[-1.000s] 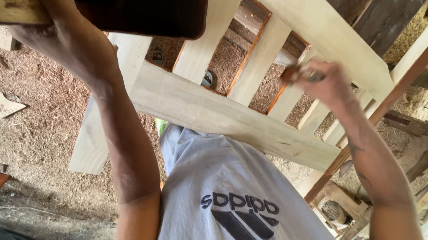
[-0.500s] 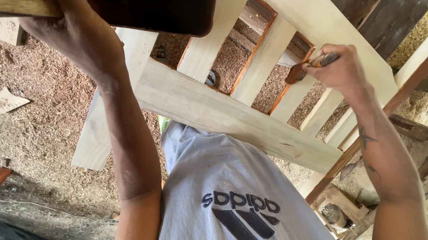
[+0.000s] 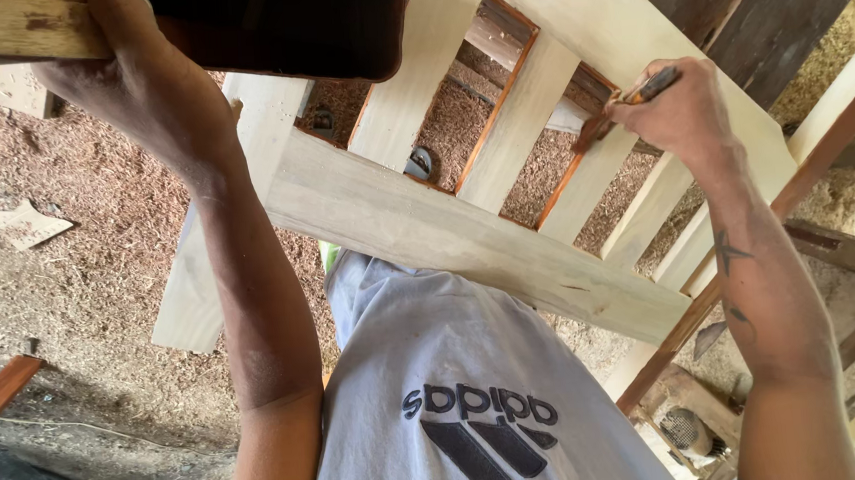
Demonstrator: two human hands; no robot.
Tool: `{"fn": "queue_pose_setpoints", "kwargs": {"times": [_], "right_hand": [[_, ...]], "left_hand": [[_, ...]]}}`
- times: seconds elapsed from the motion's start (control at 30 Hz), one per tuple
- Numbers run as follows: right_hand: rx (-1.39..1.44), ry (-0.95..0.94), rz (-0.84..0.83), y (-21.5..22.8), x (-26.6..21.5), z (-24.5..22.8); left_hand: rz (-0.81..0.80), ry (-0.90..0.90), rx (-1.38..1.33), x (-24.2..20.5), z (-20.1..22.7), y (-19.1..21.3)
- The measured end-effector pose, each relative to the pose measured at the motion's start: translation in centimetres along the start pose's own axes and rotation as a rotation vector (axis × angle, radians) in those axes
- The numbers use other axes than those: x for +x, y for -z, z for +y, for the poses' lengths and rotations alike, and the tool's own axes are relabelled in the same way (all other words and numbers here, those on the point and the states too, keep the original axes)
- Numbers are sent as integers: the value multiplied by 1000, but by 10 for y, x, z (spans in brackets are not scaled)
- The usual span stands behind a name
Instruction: The person applies a dark wood stain to a light-colored wooden headboard using a brush. They repeatedly dip the brush into a metal can and coat the vertical slats and frame of the headboard.
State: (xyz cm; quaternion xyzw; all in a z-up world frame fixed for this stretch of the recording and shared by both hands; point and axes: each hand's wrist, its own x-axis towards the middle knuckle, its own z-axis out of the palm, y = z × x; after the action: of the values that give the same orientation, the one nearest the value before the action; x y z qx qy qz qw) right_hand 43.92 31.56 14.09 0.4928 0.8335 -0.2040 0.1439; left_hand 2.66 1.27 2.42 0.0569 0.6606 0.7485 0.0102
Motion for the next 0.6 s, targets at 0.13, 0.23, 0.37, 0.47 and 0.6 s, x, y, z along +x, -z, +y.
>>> {"fn": "queue_pose_setpoints", "kwargs": {"times": [0.13, 0.23, 0.37, 0.47, 0.6], "right_hand": [[-65, 22, 129, 3, 3, 4], [-90, -24, -8, 2, 12, 2], [-61, 45, 93, -1, 7, 4], [-71, 42, 1, -7, 5, -5], [-73, 127, 9, -17, -16, -15]], "left_hand": [[-12, 69, -48, -2, 1, -3], [-11, 33, 12, 2, 5, -1], [-17, 49, -46, 0, 8, -4], [-4, 62, 15, 3, 13, -2], [3, 71, -34, 2, 9, -7]]}}
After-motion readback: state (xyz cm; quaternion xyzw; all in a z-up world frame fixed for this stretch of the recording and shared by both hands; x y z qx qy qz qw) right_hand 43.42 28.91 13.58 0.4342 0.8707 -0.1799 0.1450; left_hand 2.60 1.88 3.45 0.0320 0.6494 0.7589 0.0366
